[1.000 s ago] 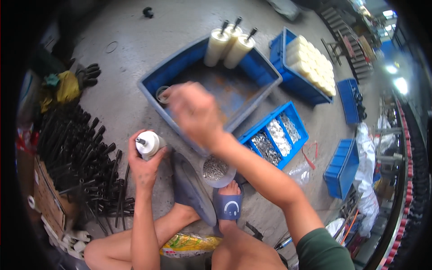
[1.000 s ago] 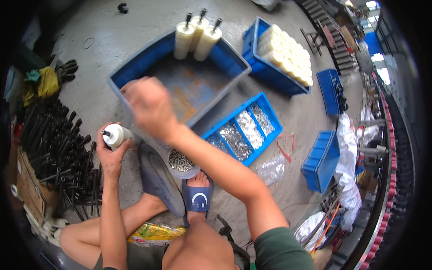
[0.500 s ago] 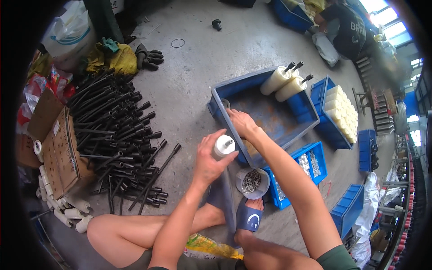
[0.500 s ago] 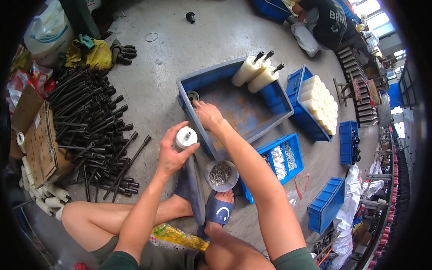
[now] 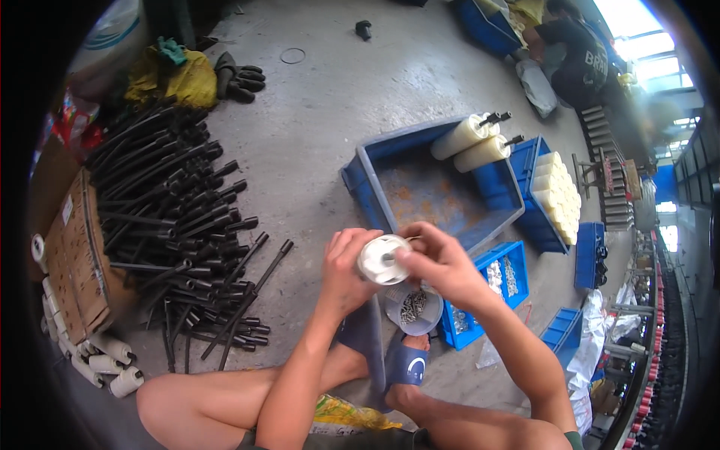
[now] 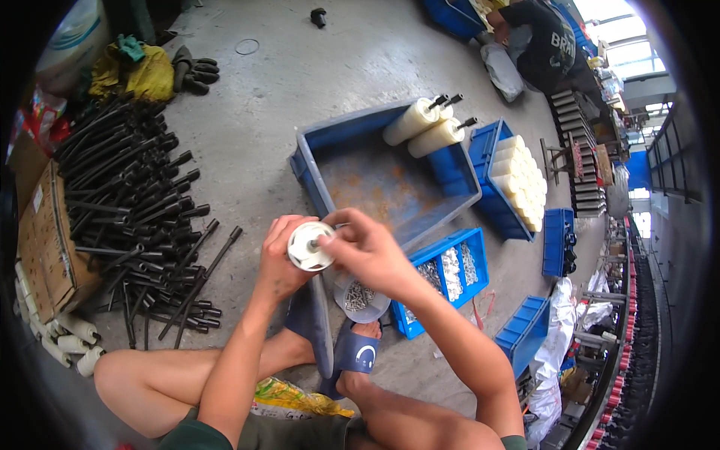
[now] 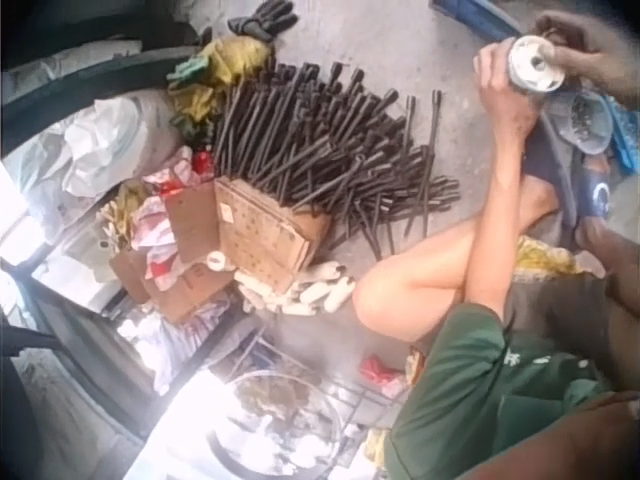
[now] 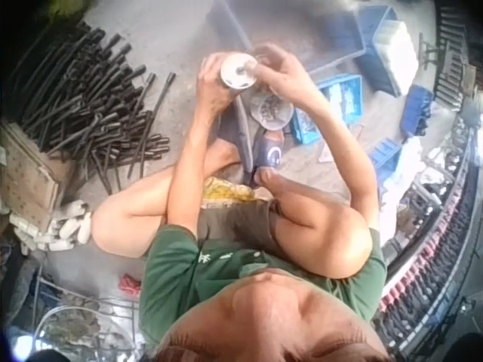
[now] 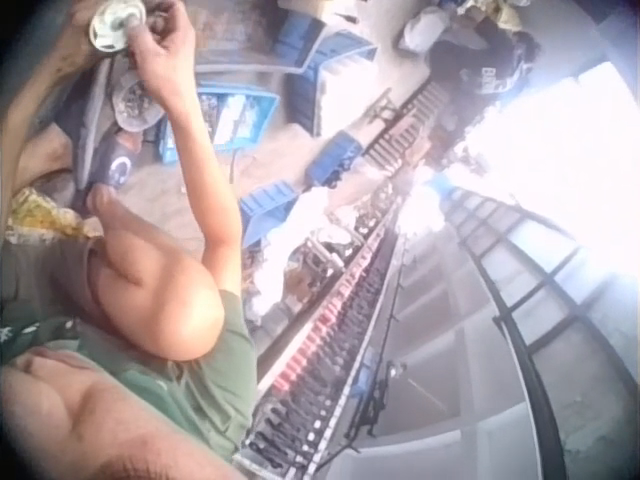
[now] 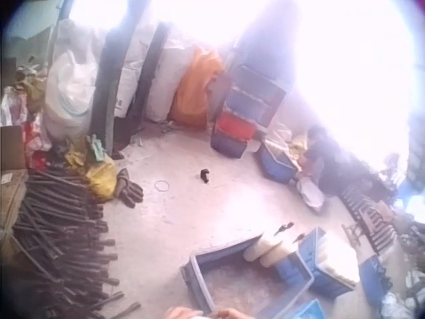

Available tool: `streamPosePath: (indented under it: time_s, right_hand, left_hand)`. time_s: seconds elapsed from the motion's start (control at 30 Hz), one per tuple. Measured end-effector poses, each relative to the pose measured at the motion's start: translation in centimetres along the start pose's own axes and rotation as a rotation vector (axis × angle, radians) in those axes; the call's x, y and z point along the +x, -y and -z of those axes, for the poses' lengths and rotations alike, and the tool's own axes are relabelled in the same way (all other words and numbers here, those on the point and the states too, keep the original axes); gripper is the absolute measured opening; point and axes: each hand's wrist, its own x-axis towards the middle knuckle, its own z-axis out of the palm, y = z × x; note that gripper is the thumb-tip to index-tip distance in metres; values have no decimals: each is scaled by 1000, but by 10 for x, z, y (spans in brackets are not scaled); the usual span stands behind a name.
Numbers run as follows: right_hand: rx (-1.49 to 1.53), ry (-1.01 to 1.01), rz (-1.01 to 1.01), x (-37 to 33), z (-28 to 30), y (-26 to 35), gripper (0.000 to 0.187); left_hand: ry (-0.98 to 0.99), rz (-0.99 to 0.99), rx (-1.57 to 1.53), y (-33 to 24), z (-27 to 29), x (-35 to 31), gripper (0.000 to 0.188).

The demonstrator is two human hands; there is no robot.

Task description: The person assembles plastic cylinders onto metal shafts by hand. They pick up a white cylinder, insert a metal rod through it, and secure it with small metal components retrieved from a blue tray.

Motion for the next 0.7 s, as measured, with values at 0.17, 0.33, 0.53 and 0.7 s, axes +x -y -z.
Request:
streamPosePath:
  time_s: [0.17,0.33,0.53,0.7]
  right_hand:
    - [-139,-74,39,-8,4,-18,37]
    - [-2,-156,67,-6,1,-31,37]
    - [-150,-360,439,5,-11,-55,30]
    - [-278,-454,625,6,-19,-57,30]
  left_hand:
    - [18,53,-70,-2,-3,-2,58]
    - [44,152,-118,-8,-5,-5,56]
    - [89,314,-254,2,-7,-13,52]
    - [86,262,-168,18,-6,-21,53]
